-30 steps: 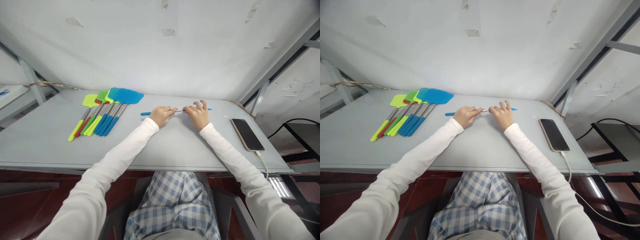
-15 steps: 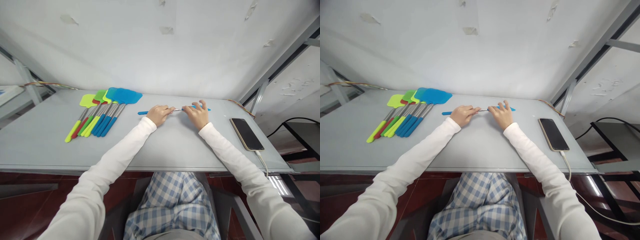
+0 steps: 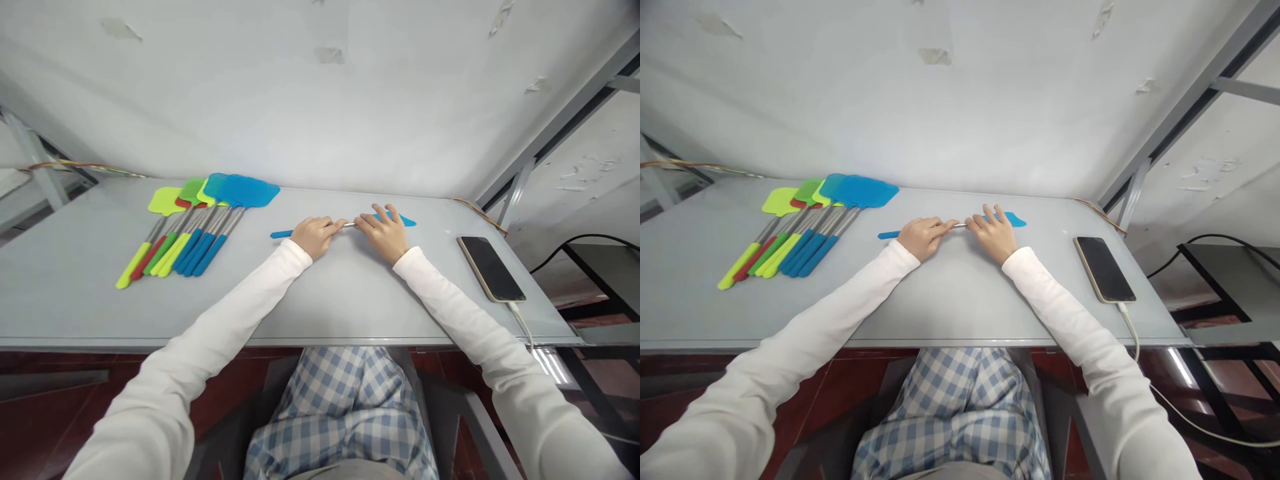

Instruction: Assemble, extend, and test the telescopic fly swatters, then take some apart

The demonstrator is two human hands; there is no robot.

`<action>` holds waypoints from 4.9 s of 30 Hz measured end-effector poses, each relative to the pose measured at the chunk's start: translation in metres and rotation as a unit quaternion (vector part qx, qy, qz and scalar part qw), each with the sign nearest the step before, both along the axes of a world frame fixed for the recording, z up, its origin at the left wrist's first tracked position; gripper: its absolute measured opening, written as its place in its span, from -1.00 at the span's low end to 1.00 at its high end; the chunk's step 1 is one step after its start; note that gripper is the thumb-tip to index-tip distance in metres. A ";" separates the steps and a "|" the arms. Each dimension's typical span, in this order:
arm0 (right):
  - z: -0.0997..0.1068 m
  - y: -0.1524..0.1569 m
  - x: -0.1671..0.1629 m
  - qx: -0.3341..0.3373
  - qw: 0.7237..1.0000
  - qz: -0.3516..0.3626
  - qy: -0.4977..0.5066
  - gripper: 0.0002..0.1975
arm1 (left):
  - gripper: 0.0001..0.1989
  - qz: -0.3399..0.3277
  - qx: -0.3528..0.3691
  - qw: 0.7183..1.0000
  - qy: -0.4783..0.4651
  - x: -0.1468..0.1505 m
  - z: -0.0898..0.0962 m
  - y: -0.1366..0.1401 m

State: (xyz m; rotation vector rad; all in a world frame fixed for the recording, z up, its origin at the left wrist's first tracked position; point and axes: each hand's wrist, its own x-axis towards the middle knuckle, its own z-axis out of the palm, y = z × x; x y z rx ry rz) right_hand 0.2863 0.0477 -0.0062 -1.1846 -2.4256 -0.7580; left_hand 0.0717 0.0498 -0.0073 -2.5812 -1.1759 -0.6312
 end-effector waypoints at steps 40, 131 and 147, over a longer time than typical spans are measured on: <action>0.017 0.014 0.054 0.023 0.991 -0.107 0.077 -0.69 | -0.64 0.035 -0.051 0.995 -0.081 -0.042 0.012 0.013; 0.016 0.025 0.088 0.009 0.984 -0.160 0.080 -0.74 | -0.52 0.274 -0.143 0.947 0.091 -0.077 0.021 0.027; 0.022 0.027 0.093 0.056 0.968 -0.209 0.130 -0.68 | -0.57 0.357 -0.140 0.923 0.039 -0.109 0.037 0.028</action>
